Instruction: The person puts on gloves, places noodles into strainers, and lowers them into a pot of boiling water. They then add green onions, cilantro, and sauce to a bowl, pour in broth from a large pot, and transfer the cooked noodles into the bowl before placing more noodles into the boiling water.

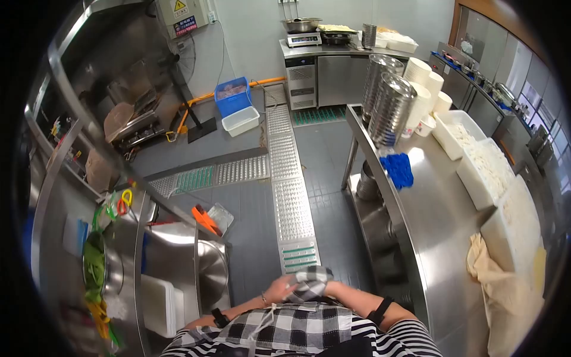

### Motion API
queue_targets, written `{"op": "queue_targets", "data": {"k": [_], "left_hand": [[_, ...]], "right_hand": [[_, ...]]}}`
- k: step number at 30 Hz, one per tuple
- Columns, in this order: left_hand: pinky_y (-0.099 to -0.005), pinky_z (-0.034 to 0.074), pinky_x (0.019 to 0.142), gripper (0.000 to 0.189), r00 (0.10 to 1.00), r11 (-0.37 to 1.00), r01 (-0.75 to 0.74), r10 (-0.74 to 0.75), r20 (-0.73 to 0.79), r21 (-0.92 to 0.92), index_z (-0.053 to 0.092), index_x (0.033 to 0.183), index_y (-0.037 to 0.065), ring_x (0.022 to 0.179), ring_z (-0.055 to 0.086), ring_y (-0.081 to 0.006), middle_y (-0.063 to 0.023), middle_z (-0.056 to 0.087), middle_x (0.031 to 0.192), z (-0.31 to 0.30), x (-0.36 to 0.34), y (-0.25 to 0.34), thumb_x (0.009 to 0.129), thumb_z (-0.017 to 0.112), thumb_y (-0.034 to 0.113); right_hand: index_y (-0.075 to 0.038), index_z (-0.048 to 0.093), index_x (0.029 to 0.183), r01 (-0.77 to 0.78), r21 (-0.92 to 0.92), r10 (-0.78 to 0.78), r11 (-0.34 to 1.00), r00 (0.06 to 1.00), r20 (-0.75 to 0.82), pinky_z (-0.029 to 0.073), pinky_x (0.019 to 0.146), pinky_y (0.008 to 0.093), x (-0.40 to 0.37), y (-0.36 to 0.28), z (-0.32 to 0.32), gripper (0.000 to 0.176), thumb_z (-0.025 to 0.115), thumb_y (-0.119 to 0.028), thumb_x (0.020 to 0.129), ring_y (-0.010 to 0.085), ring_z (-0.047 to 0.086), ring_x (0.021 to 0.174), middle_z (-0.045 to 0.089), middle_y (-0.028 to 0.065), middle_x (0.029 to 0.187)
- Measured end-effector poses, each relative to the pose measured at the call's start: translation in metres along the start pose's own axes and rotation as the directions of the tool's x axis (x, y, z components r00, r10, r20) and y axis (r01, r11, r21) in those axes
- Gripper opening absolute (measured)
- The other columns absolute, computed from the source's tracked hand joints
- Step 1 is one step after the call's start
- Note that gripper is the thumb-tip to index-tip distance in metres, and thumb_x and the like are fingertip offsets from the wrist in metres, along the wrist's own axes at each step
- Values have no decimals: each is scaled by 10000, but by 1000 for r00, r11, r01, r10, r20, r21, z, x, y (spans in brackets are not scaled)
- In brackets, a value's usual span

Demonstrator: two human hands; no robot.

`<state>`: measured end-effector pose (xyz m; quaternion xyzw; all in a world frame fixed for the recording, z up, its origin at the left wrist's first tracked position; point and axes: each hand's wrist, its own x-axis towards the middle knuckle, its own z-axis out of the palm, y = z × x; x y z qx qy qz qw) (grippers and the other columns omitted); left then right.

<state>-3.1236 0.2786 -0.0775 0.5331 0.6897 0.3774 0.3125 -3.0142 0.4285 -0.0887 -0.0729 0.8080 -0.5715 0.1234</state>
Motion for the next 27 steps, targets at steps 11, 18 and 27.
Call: {"op": "queue_targets", "data": {"k": [11, 18, 27], "left_hand": [[-343, 394, 800, 301, 918, 832, 189, -338, 207, 521, 530, 1031, 48, 895, 517, -271, -143, 529, 1035, -175, 268, -32, 798, 388, 175], [-332, 404, 775, 262, 793, 926, -179, -65, 606, 333, 600, 926, 102, 851, 531, -250, -141, 563, 978, -220, 399, -105, 783, 404, 199], [-394, 293, 912, 298, 843, 272, -528, 47, 537, 805, 547, 1008, 133, 969, 490, -194, -78, 558, 994, -363, 571, -76, 718, 541, 200]], "right_hand": [[-70, 423, 1171, 256, -447, -414, 857, 860, -300, 317, 910, 324, 185, -31, -227, 383, 333, -295, 874, 262, 432, 1023, 499, 121, 1076], [-2, 554, 960, -65, 191, 140, 979, 899, -416, 406, 722, 283, 266, 18, -367, 301, 418, -244, 844, 188, 524, 792, 591, 73, 856], [-12, 571, 924, -461, 287, 512, 840, 496, -701, 429, 705, 244, 258, 85, -518, 239, 509, -207, 801, 139, 546, 797, 586, 101, 833]]}}
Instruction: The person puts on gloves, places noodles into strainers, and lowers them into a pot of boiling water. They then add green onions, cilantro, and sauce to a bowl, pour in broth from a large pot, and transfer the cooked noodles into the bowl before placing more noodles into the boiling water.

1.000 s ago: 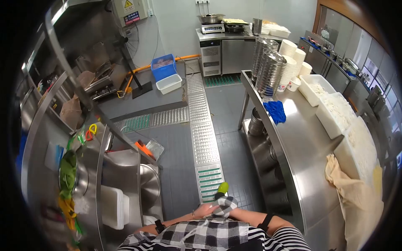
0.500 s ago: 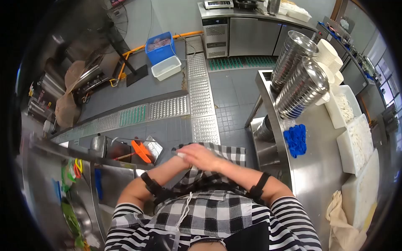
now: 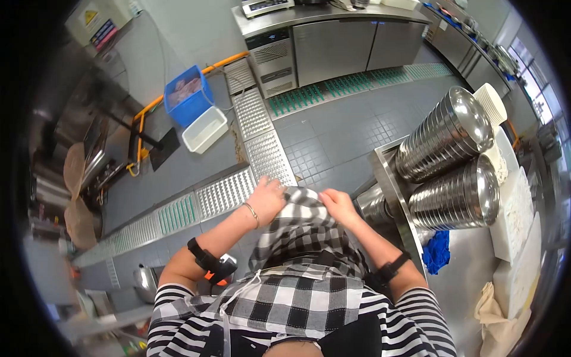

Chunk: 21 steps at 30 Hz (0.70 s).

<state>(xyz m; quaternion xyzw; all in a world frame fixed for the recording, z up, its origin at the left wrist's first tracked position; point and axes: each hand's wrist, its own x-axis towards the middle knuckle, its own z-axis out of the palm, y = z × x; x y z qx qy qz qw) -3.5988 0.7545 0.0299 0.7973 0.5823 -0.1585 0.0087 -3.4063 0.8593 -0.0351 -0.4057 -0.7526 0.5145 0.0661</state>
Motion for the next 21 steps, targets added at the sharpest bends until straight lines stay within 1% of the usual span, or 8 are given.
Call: {"op": "queue_targets", "data": {"k": [3, 6, 8, 10, 13, 16, 20, 21], "left_hand": [[-362, 388, 798, 249, 988, 922, 89, -130, -83, -377, 558, 964, 116, 929, 507, -254, -123, 545, 969, 14, 50, -50, 720, 529, 157], [-374, 419, 787, 265, 932, 747, -128, -135, -337, -652, 566, 977, 61, 934, 519, -309, -151, 563, 982, 47, 95, -86, 737, 568, 174], [-349, 413, 819, 306, 975, 650, -75, -113, -193, -756, 567, 1010, 45, 952, 529, -306, -178, 557, 1009, 84, 110, -113, 728, 583, 163], [-328, 421, 804, 296, 993, 551, 69, -119, 3, -831, 578, 974, 14, 941, 545, -285, -170, 577, 974, 135, 122, -138, 708, 601, 142], [-258, 445, 687, 309, 943, 374, 319, -28, 333, -871, 551, 993, -35, 765, 577, -160, -116, 606, 878, 156, 132, -157, 760, 564, 169], [-237, 445, 564, 319, 859, 184, 499, 22, 511, -847, 531, 1016, -41, 675, 562, -125, -84, 596, 814, 152, 155, -171, 779, 544, 173], [-244, 442, 518, 322, 799, 110, 585, 94, 595, -803, 525, 1032, -16, 612, 564, -132, -76, 594, 802, 149, 238, -190, 776, 548, 177], [-250, 444, 524, 324, 813, 303, 500, 159, 560, -811, 527, 1037, -7, 621, 572, -139, -73, 595, 809, 151, 264, -201, 776, 547, 184]], "right_hand": [[-55, 491, 1086, 286, -389, -370, 876, 915, -161, 442, 789, 315, 3, 81, -9, 404, 604, -187, 721, 262, 540, 922, 481, 134, 1112], [-71, 538, 1049, -149, -35, 145, 988, 985, -97, 460, 726, 315, -29, 102, -34, 312, 565, -153, 749, 236, 581, 818, 570, 143, 957], [-44, 590, 903, -284, 158, 310, 946, 933, -181, 466, 660, 290, -54, 136, -38, 196, 497, -51, 730, 196, 593, 693, 591, 117, 748], [-30, 589, 747, -164, 498, 430, 851, 761, -485, 457, 618, 301, -88, 134, -44, 149, 454, -17, 685, 222, 581, 696, 591, 121, 695], [-39, 523, 611, -169, 374, 406, 912, 250, -879, 420, 514, 309, -128, 128, -46, 144, 430, 71, 620, 230, 529, 554, 536, 109, 630], [-31, 510, 761, -555, 187, 119, 811, -156, -981, 423, 618, 374, -156, 127, -106, 164, 464, 64, 635, 310, 521, 712, 513, 139, 751], [-48, 548, 932, -969, 33, -55, 247, -48, -997, 428, 730, 365, -175, 259, -109, 217, 475, -143, 751, 296, 513, 899, 531, 147, 967], [-41, 546, 943, -964, 106, -3, 243, -110, -994, 431, 728, 355, -176, 272, -113, 232, 471, -164, 762, 280, 521, 883, 539, 138, 954]]}}
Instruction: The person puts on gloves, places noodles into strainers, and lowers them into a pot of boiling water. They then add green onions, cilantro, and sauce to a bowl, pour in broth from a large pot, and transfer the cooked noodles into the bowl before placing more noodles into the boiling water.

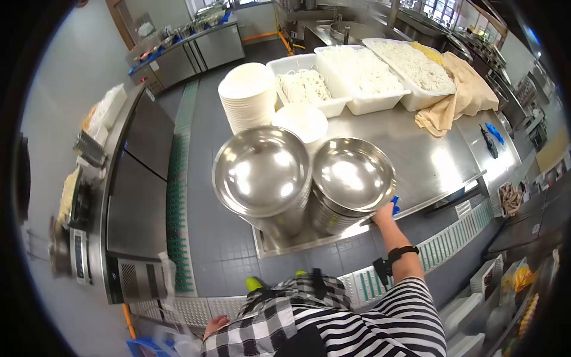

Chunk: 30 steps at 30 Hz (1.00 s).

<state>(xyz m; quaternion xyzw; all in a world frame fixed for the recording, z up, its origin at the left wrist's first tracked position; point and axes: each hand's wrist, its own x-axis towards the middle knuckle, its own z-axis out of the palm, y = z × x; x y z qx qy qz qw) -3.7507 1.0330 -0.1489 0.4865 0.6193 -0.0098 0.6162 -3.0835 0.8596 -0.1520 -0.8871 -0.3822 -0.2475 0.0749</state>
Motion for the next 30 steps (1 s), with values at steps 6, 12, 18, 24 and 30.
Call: {"op": "queue_targets", "data": {"k": [6, 12, 18, 24, 30], "left_hand": [[-299, 483, 652, 326, 1000, 996, -7, 5, 21, 92, 469, 1096, -11, 785, 585, -194, -105, 574, 943, -96, 73, 59, 826, 500, 169], [-280, 459, 568, 344, 997, 998, -62, 62, 39, 1, 518, 1059, 20, 719, 598, -181, -73, 595, 878, -219, 160, 38, 782, 532, 224], [-255, 450, 556, 321, 980, 957, -189, 172, 97, 219, 567, 990, 6, 661, 576, -130, -70, 605, 780, -281, 236, 114, 775, 527, 240], [-247, 451, 665, 320, 902, 855, -405, 315, 295, 325, 551, 1020, 8, 727, 581, -138, -85, 609, 840, -253, 314, 291, 795, 513, 232], [-254, 436, 749, 315, 795, 767, -549, 356, 492, 331, 527, 1059, 4, 809, 569, -146, -105, 596, 930, -233, 358, 423, 809, 507, 196]], "right_hand": [[-1, 539, 1010, -408, 840, 714, -358, 459, 528, 451, 716, 296, 9, 37, -78, 357, 444, -289, 823, 188, 571, 788, 588, 88, 875], [-61, 458, 1150, -71, 844, 700, -531, 525, 484, 375, 904, 366, -98, -18, -177, 402, 394, -327, 856, 231, 501, 1016, 512, 87, 1120], [-85, 547, 919, -599, 507, 538, -619, 147, 830, 470, 680, 315, -157, -162, -195, 342, 548, -369, 729, 194, 561, 704, 586, 55, 809], [-8, 544, 936, -845, -196, 37, -498, -246, 968, 492, 691, 307, -147, -328, -73, 238, 468, -208, 830, 174, 597, 690, 608, 81, 827], [14, 604, 885, -764, 123, -119, 634, 61, 991, 435, 640, 346, -141, -436, 86, 406, 545, -359, 734, 207, 561, 742, 602, 118, 879]]}}
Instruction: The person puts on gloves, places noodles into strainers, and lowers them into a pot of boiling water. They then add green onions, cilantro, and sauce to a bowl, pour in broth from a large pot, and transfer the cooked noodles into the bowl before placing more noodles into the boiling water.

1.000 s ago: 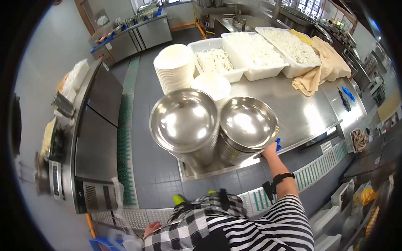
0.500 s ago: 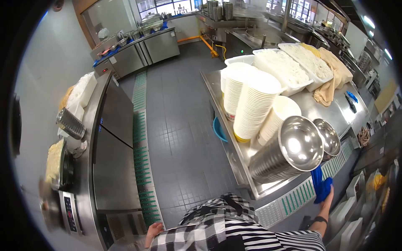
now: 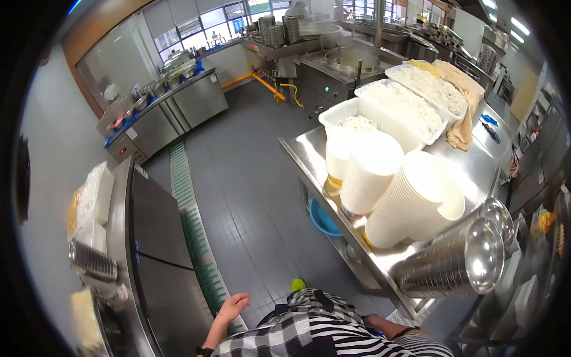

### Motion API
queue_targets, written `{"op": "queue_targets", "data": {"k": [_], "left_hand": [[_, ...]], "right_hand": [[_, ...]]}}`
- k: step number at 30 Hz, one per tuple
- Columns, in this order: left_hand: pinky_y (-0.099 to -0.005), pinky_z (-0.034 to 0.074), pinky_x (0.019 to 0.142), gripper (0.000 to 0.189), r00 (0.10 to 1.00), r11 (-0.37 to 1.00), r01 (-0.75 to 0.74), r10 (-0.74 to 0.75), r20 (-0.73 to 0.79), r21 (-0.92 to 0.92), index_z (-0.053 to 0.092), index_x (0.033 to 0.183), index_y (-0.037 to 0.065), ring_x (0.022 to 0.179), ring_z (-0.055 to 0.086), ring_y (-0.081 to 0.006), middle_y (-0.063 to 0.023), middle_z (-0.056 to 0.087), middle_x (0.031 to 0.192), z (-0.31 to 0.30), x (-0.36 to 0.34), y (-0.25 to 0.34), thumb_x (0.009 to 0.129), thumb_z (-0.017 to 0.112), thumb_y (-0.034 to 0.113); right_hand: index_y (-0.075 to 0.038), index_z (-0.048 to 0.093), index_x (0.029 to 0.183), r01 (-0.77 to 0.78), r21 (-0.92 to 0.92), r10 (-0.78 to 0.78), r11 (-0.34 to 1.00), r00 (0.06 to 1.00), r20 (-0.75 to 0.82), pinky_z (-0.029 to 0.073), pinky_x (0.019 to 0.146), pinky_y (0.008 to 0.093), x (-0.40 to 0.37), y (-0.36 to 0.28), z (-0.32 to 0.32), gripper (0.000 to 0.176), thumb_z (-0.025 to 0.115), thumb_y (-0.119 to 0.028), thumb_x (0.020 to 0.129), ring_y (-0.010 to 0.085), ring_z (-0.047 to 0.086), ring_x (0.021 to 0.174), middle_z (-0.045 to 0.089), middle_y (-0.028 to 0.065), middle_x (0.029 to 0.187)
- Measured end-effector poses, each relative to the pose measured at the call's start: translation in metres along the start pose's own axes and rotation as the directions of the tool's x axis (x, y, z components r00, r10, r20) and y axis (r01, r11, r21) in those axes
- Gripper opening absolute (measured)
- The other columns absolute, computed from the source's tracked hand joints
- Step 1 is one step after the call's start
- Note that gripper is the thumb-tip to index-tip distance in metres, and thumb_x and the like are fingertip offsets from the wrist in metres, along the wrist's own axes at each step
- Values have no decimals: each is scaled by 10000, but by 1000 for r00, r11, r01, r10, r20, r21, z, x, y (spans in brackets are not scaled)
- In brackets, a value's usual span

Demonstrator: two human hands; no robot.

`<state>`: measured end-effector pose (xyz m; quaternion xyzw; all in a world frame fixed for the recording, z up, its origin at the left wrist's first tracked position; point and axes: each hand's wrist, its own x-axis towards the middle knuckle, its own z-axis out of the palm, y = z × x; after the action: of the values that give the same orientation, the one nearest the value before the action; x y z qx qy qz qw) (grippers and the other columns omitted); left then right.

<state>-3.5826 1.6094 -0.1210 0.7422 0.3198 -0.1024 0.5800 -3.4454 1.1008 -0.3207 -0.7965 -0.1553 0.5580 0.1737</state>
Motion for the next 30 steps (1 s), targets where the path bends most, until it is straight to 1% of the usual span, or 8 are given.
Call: {"op": "queue_targets", "data": {"k": [3, 7, 9, 13, 21, 26, 29, 30], "left_hand": [[-252, 435, 751, 315, 998, 997, -63, 61, 28, 55, 528, 1059, 7, 816, 566, -145, -92, 591, 947, -41, 31, 8, 807, 512, 196], [-251, 438, 740, 310, 999, 1000, -9, 10, 38, -23, 528, 1062, 14, 823, 562, -136, -72, 584, 961, -85, 61, 55, 811, 513, 195], [-248, 443, 725, 310, 997, 996, 52, -47, 62, -75, 524, 1072, 23, 818, 561, -130, -57, 577, 969, -103, 84, 76, 819, 507, 202], [-264, 451, 726, 345, 977, 994, 13, 11, 214, -111, 505, 1091, 22, 849, 556, -139, -64, 566, 999, -144, 172, 109, 845, 478, 262], [-349, 448, 772, 360, 896, 584, 221, 196, 399, -781, 495, 1059, 30, 943, 534, -208, -97, 541, 1057, -178, 319, 234, 809, 505, 290], [-347, 445, 770, 352, 860, 711, -241, 472, 195, -660, 495, 1049, 29, 931, 537, -212, -96, 548, 1039, -232, 353, 302, 794, 514, 271], [-345, 444, 769, 347, 671, 678, -733, 734, 108, -60, 496, 1043, 28, 923, 539, -214, -95, 552, 1027, -238, 380, 337, 785, 520, 260], [-345, 444, 768, 346, 607, 597, -794, 785, 124, 112, 496, 1040, 28, 921, 539, -215, -95, 553, 1024, -239, 389, 351, 783, 522, 257]], "right_hand": [[8, 582, 919, -41, 135, 95, 990, 901, -424, 428, 705, 382, 48, -82, -13, 477, 505, -420, 724, 311, 573, 803, 578, 216, 881], [8, 571, 920, -25, 335, 156, 942, 915, -371, 452, 700, 353, 63, -219, -106, 343, 497, -304, 797, 245, 580, 788, 591, 174, 881], [-9, 549, 971, 113, 879, 108, 464, 977, -183, 473, 665, 338, 65, -287, -141, 332, 509, -299, 815, 176, 575, 772, 594, 107, 879], [-35, 503, 1053, 184, 976, -278, 119, 949, -146, 481, 624, 280, 70, -442, -216, 349, 462, -318, 853, 138, 568, 742, 579, 63, 913], [-10, 443, 1132, 249, 959, -651, 136, 752, -103, 441, 809, 315, 70, -687, -304, 548, 308, -470, 866, 159, 542, 911, 550, 79, 1018], [-37, 484, 1074, 784, 541, -508, 303, 614, -604, 466, 646, 279, 133, -770, -350, 396, 379, -366, 880, 141, 579, 726, 577, 78, 937], [-39, 520, 934, 459, -478, -493, 749, -97, -865, 446, 579, 299, 206, -790, -398, 190, 484, -168, 798, 250, 563, 658, 554, 106, 757], [-39, 520, 934, 457, -479, -492, 750, -99, -865, 446, 579, 299, 218, -795, -413, 190, 484, -168, 798, 250, 563, 658, 554, 106, 757]]}}
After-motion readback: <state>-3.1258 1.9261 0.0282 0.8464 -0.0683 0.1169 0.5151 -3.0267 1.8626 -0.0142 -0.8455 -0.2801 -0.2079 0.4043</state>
